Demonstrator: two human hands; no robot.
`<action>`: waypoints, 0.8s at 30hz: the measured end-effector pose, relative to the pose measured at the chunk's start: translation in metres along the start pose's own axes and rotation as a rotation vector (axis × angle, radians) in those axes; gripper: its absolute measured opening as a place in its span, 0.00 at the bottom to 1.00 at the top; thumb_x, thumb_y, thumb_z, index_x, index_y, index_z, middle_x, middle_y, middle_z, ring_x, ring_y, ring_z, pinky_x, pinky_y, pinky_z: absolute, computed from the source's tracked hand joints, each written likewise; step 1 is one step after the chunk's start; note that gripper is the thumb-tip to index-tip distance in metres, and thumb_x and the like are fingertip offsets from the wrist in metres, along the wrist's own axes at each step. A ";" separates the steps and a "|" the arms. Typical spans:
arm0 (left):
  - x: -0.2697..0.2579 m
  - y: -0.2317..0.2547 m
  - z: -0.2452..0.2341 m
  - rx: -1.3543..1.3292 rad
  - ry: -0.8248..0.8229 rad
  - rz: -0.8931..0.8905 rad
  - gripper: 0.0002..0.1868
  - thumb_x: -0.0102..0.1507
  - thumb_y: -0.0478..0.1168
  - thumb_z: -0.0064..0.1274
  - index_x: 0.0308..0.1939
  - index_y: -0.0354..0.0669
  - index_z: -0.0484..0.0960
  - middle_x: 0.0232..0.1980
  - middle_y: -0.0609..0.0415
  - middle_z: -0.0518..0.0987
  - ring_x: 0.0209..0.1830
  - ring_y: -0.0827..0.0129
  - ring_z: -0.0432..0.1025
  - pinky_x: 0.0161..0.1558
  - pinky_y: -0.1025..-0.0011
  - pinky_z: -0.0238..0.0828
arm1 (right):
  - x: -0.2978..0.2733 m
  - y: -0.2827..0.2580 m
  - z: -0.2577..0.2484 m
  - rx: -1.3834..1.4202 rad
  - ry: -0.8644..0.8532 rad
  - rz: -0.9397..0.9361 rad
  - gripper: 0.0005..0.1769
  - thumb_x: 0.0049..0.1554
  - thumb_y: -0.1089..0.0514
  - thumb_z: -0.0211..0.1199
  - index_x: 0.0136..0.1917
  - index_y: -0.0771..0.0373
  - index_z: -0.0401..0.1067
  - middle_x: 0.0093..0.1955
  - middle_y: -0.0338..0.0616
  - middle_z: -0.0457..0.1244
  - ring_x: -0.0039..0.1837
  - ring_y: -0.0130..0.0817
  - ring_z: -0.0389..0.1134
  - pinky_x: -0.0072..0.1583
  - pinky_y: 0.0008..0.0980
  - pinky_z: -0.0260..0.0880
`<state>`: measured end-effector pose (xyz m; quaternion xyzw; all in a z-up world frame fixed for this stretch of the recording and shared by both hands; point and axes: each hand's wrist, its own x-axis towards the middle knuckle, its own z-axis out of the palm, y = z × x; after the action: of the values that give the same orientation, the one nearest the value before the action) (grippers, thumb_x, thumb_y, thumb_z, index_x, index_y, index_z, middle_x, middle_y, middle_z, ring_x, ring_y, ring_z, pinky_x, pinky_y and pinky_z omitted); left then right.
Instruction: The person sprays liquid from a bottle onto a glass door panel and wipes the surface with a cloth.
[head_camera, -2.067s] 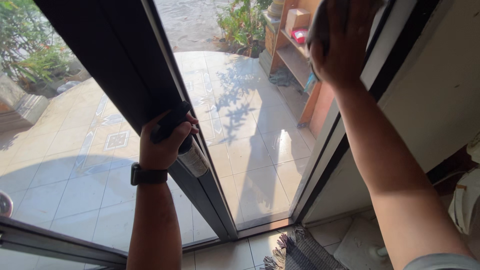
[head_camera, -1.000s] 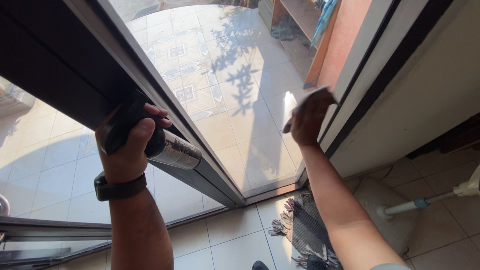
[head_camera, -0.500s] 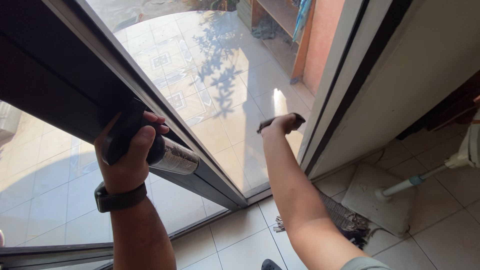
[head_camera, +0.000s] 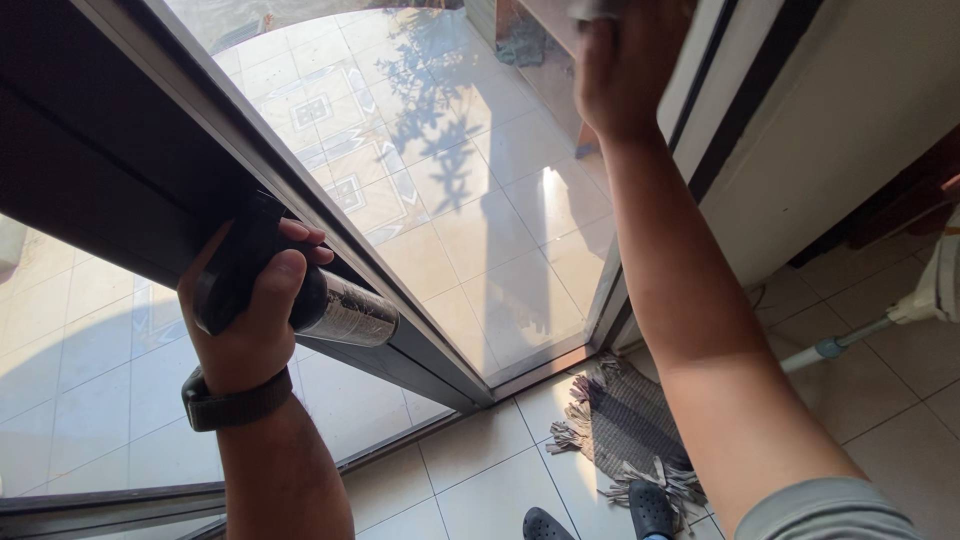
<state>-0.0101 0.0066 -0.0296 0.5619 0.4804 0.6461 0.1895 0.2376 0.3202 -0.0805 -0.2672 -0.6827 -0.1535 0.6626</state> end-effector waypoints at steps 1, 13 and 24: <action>0.000 -0.001 0.000 -0.002 0.000 0.000 0.11 0.60 0.38 0.53 0.43 0.36 0.77 0.41 0.47 0.78 0.41 0.65 0.76 0.49 0.67 0.75 | -0.019 0.009 0.003 0.002 0.054 0.058 0.26 0.63 0.44 0.39 0.66 0.61 0.59 0.66 0.54 0.52 0.70 0.50 0.52 0.71 0.50 0.47; 0.000 -0.005 -0.009 -0.042 -0.027 0.021 0.12 0.61 0.37 0.52 0.45 0.34 0.76 0.41 0.48 0.78 0.42 0.66 0.75 0.47 0.67 0.75 | -0.275 -0.072 0.038 0.399 0.553 1.844 0.35 0.54 0.44 0.37 0.72 0.57 0.44 0.70 0.53 0.49 0.68 0.51 0.56 0.67 0.49 0.55; -0.001 0.007 -0.014 0.082 -0.051 0.009 0.11 0.59 0.36 0.50 0.44 0.36 0.77 0.39 0.53 0.79 0.39 0.70 0.76 0.44 0.71 0.76 | -0.194 -0.031 0.054 0.078 0.323 1.583 0.36 0.59 0.39 0.31 0.75 0.56 0.39 0.77 0.48 0.40 0.75 0.49 0.42 0.71 0.55 0.30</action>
<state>-0.0206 -0.0034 -0.0228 0.5879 0.4988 0.6122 0.1756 0.1717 0.2936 -0.2718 -0.6224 -0.1919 0.3485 0.6740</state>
